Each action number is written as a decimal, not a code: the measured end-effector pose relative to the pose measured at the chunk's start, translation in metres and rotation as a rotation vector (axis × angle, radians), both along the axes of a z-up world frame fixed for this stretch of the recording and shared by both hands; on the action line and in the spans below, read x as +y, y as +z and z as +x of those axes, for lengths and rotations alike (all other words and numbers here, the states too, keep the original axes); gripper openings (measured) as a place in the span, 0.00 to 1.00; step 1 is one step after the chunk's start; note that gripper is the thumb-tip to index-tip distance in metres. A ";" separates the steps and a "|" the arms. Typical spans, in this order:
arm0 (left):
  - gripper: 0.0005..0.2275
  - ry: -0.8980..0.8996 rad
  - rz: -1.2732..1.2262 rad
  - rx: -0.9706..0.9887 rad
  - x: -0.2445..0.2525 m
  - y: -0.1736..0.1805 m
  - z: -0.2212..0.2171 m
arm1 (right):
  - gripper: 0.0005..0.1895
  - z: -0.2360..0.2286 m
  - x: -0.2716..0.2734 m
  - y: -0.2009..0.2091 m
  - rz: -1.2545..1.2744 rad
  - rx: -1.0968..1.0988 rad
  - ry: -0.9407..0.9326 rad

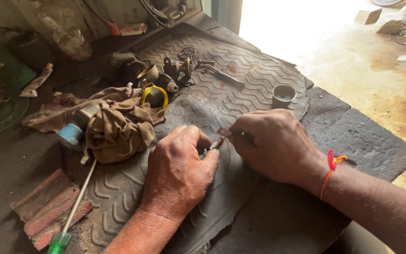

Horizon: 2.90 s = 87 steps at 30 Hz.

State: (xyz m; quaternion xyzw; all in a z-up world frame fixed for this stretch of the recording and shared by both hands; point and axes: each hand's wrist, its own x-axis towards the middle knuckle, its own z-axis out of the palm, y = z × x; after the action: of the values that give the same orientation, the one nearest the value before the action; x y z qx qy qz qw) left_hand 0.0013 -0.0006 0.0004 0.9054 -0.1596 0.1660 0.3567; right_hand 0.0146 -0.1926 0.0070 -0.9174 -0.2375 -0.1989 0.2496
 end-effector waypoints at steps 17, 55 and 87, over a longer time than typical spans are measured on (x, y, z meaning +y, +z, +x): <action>0.09 0.091 -0.186 0.086 0.004 0.000 0.005 | 0.06 0.010 -0.010 -0.005 -0.006 -0.129 0.026; 0.11 0.154 -0.185 -0.435 0.077 0.036 0.042 | 0.07 0.031 0.055 -0.008 0.644 0.040 0.293; 0.06 -0.164 -0.358 -0.260 0.030 0.012 0.012 | 0.12 0.038 0.054 -0.013 1.188 0.820 0.439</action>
State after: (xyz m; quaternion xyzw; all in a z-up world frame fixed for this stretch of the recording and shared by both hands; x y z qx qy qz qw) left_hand 0.0137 0.0298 0.0124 0.7828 -0.2451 0.2773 0.5002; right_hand 0.0531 -0.1387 -0.0064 -0.5606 -0.1560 0.1180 0.8047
